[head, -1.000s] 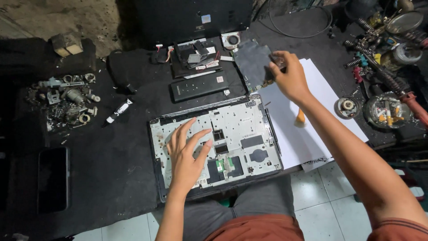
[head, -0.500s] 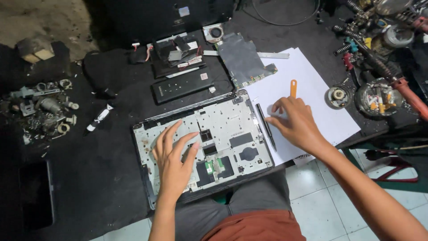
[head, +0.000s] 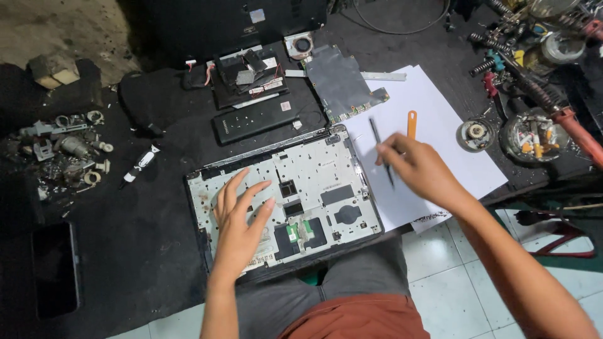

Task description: Detaching a motherboard from a laptop chassis using a screwdriver and pry tool

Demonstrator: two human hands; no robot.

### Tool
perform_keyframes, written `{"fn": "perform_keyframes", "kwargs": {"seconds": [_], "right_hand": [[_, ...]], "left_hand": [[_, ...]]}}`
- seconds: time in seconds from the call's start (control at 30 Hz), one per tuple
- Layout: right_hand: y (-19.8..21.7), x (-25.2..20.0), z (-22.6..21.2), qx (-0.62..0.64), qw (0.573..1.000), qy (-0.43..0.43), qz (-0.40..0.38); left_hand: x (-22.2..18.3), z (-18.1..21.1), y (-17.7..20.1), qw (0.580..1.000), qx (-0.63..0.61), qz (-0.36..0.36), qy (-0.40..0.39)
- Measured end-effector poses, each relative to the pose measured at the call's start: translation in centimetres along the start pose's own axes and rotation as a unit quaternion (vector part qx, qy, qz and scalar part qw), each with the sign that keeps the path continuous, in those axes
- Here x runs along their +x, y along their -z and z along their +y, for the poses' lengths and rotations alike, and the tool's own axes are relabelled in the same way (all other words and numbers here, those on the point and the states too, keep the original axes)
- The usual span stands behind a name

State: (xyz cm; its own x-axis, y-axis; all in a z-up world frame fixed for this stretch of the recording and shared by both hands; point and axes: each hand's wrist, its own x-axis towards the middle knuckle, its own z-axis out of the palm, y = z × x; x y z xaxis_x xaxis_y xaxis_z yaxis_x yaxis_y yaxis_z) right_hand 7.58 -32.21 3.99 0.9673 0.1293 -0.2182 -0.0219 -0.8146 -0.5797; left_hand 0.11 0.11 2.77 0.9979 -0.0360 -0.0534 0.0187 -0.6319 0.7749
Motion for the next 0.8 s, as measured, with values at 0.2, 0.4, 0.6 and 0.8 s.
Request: {"fn": "perform_keyframes", "kwargs": {"seconds": [0.2, 0.4, 0.6, 0.8], "right_hand": [[-0.6, 2.2, -0.6, 0.447, 0.889, 0.092, 0.044], [-3.5, 5.7, -2.1, 0.426, 0.854, 0.252, 0.162], [-5.7, 7.2, -1.0, 0.334, 0.849, 0.343, 0.223], [-6.1, 7.5, -0.3, 0.304, 0.858, 0.334, 0.246]], "left_hand": [[-2.2, -1.4, 1.6, 1.000, 0.017, -0.018, -0.001], [-3.9, -4.6, -0.4, 0.973, 0.221, 0.021, -0.061], [-3.5, -4.5, -0.9, 0.961, 0.263, 0.061, -0.061], [-3.5, -4.7, -1.0, 0.962, 0.264, 0.048, -0.044]]}}
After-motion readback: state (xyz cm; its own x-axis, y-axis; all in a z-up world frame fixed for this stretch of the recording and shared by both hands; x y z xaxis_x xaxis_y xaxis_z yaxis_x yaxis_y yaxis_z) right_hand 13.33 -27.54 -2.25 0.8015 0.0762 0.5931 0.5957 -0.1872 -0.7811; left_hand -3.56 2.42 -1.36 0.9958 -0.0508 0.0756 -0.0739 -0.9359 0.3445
